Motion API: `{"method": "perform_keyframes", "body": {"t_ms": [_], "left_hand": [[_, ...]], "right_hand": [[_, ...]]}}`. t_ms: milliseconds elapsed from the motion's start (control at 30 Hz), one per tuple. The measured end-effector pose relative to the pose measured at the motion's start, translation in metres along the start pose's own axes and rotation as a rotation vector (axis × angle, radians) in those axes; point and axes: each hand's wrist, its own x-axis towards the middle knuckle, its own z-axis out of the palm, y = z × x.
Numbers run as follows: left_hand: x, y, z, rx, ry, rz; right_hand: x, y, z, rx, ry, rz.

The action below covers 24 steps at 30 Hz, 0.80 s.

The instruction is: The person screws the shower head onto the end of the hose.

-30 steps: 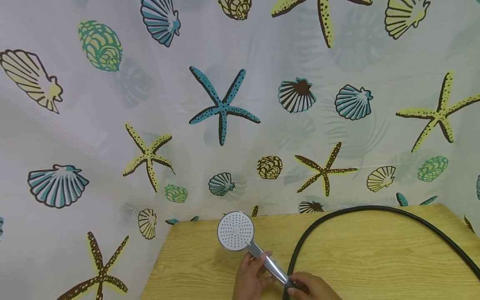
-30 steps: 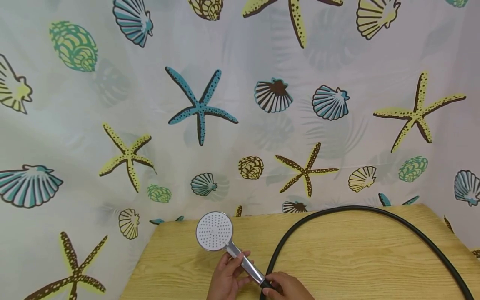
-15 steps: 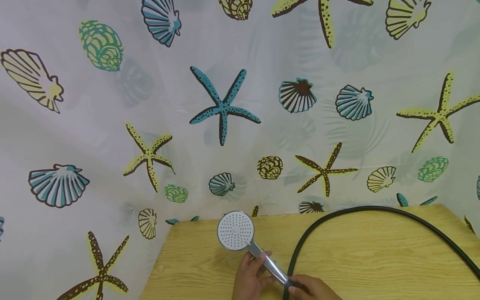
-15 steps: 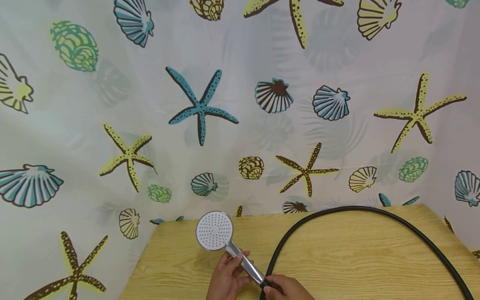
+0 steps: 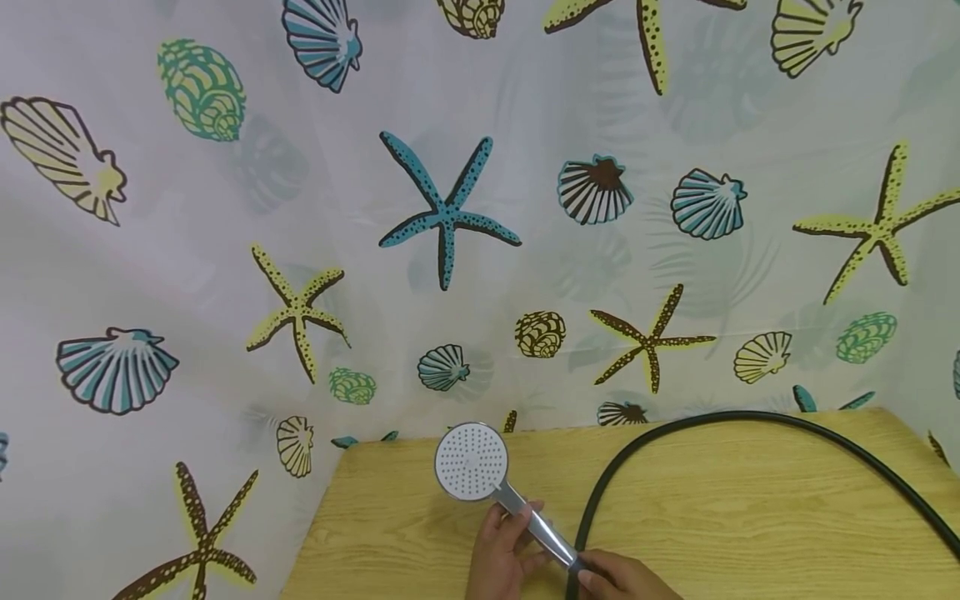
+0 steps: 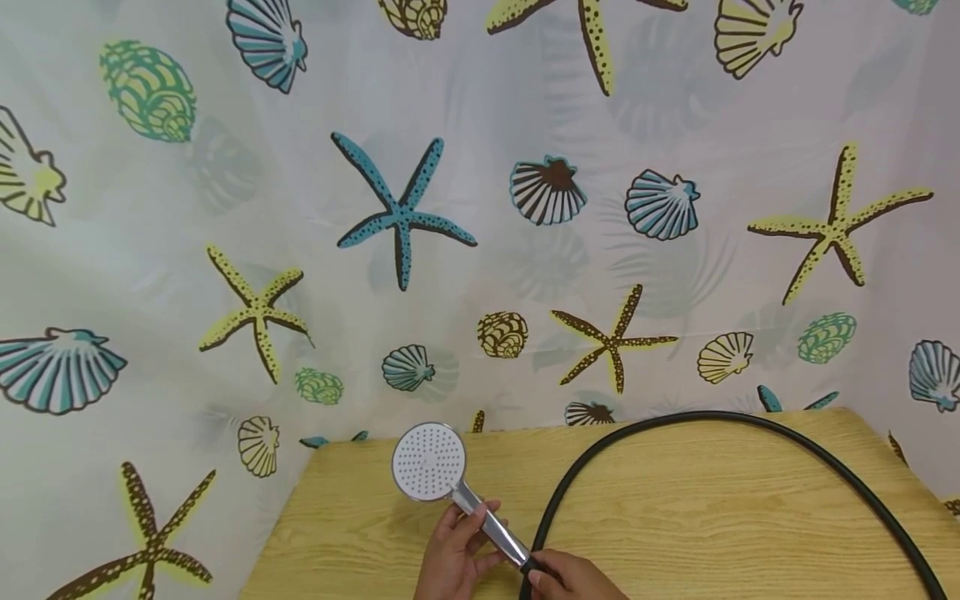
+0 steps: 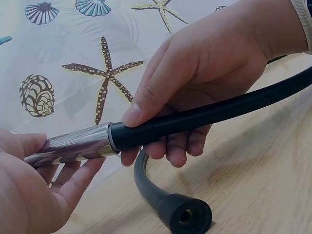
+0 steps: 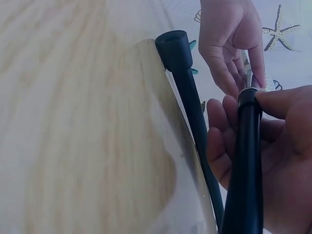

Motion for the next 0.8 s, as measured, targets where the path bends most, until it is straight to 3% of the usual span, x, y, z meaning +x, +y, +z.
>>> {"method": "perform_keyframes", "body": {"t_ms": [433, 800], "left_hand": [[0.0010, -0.0026, 0.0033, -0.018, 0.031, 0.003], [0.0025, -0.0054, 0.0014, -0.039, 0.037, 0.003]], "right_hand": [[-0.0011, -0.0008, -0.0006, -0.110, 0.119, -0.080], [0.0002, -0.0027, -0.0001, -0.134, 0.135, -0.079]]}}
